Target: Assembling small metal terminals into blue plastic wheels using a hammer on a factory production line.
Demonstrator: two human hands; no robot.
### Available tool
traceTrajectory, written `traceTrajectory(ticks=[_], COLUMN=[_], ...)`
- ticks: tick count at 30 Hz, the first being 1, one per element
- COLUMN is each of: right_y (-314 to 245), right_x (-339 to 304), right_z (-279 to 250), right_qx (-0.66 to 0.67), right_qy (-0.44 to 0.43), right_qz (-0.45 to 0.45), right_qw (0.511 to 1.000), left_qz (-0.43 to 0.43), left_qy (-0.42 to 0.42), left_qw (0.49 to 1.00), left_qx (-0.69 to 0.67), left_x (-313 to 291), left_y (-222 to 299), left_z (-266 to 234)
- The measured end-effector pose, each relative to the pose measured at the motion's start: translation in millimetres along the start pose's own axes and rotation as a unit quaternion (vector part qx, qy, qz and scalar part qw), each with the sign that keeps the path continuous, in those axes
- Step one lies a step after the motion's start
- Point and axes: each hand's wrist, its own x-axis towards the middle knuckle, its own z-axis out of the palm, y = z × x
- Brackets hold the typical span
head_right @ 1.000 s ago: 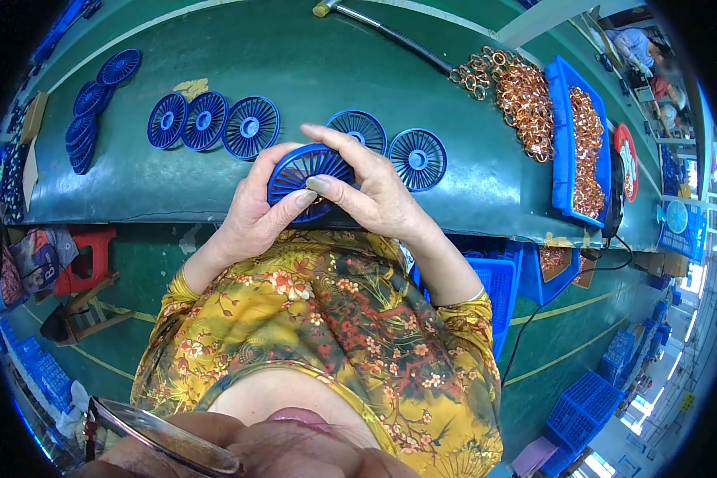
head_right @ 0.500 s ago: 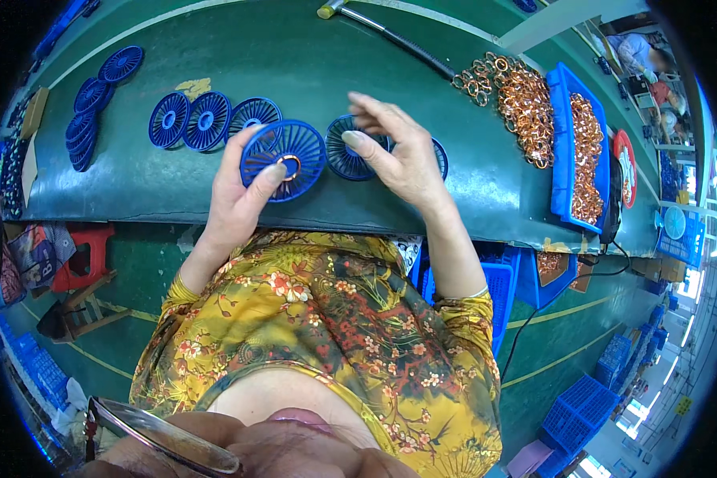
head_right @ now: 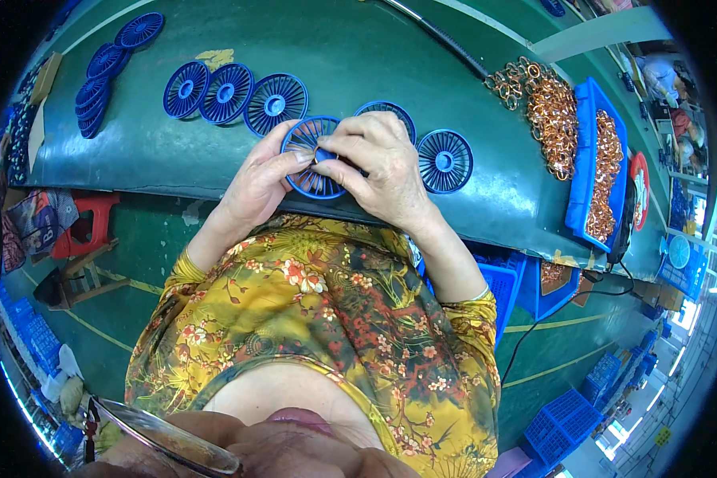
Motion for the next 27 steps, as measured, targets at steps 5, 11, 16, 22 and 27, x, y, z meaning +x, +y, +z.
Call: traceTrajectory(ticks=[5,11,16,22,27], right_y=[0,11,55,177,185], right_x=[-5,-9,-12,-51,-54], right_z=[-11,-20,-48,-107,-109], right_qx=[0.027,0.097,0.014,-0.385,-0.351], right_qy=[-0.037,-0.04,0.101,0.123,0.095], right_qz=[-0.085,-0.05,0.211,0.34,0.363], right_qw=[0.995,0.993,0.972,0.849,0.858], left_qz=[-0.061,0.017,0.297,0.412,0.242], left_qy=[-0.084,-0.065,0.191,0.449,0.46], left_qw=[0.994,0.993,0.868,0.584,0.511], left_qx=[-0.034,0.092,0.35,0.536,0.684], left_x=[-2,0,9,14,8], left_y=[-1,8,32,71,71], left_z=[-5,5,-22,-95,-133])
